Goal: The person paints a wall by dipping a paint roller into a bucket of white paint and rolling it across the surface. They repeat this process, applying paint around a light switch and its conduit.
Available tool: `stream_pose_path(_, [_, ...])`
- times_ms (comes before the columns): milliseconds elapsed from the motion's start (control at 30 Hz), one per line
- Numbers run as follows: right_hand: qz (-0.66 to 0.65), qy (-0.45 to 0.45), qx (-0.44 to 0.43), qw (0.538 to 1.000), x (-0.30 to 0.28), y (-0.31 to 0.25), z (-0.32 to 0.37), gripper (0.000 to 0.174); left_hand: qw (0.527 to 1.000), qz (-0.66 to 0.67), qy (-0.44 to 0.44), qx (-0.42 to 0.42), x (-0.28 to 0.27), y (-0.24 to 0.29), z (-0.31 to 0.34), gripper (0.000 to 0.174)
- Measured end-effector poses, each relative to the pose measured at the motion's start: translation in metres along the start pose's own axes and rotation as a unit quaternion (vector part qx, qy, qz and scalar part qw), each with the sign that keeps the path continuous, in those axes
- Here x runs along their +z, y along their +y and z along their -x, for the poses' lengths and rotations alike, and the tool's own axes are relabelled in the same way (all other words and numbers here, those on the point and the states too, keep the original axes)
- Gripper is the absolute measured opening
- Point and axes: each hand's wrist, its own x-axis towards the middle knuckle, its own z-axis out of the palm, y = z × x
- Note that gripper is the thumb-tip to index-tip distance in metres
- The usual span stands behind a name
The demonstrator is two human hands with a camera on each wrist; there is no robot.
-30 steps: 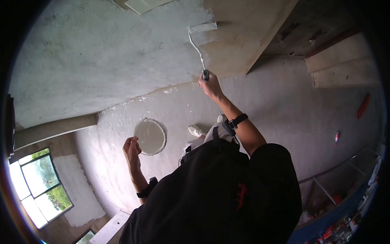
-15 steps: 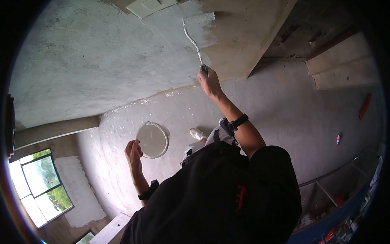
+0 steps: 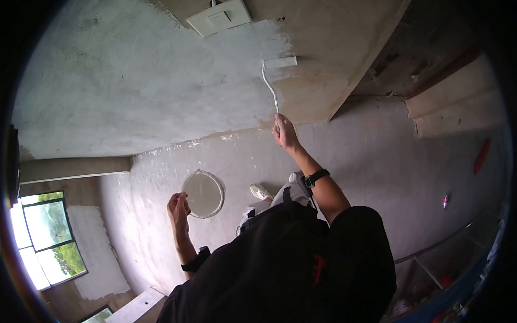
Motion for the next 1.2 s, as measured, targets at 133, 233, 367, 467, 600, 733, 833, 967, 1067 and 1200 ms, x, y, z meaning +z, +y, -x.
stream_pose_path(133, [0.027, 0.046, 0.067, 0.996, -0.01, 0.02, 0.009, 0.044, 1.0, -0.008, 0.002, 0.003, 0.001, 0.003, 0.0, 0.02])
stream_pose_path(233, [0.028, 0.044, 0.056, 0.997, -0.003, 0.015, 0.01, 0.044, 1.0, -0.023, -0.003, 0.013, 0.001, 0.003, 0.002, 0.021])
stream_pose_path(367, [0.055, 0.021, -0.045, 0.997, 0.015, -0.019, -0.001, 0.043, 1.0, -0.019, -0.009, 0.015, -0.001, 0.003, 0.0, 0.021])
stream_pose_path(467, [0.07, 0.013, -0.07, 0.995, 0.022, -0.036, 0.0, 0.042, 0.999, -0.024, -0.002, 0.026, 0.005, 0.006, 0.003, 0.017])
stream_pose_path(600, [0.087, 0.019, -0.053, 0.995, -0.004, -0.006, -0.005, 0.043, 0.999, -0.018, -0.011, 0.026, 0.005, 0.007, 0.004, 0.016])
stream_pose_path(733, [0.137, 0.075, -0.029, 0.987, -0.028, 0.029, 0.007, 0.045, 0.999, -0.036, -0.017, 0.024, 0.0, 0.003, 0.0, 0.022])
stream_pose_path(833, [0.157, 0.089, -0.063, 0.982, -0.022, 0.024, 0.009, 0.045, 0.999, -0.036, -0.024, 0.03, 0.001, 0.005, 0.002, 0.022])
stream_pose_path(967, [0.242, 0.056, -0.109, 0.962, 0.007, -0.008, -0.004, 0.042, 0.999, -0.041, -0.022, 0.024, 0.003, 0.01, 0.004, 0.022])
stream_pose_path(1067, [0.22, 0.051, -0.137, 0.965, 0.051, -0.042, -0.011, 0.04, 0.999, -0.039, -0.024, 0.026, 0.003, 0.008, 0.002, 0.021])
stream_pose_path(1200, [0.256, 0.059, -0.189, 0.946, 0.085, -0.07, -0.018, 0.041, 0.999, -0.038, -0.026, 0.024, 0.003, 0.003, 0.003, 0.021])
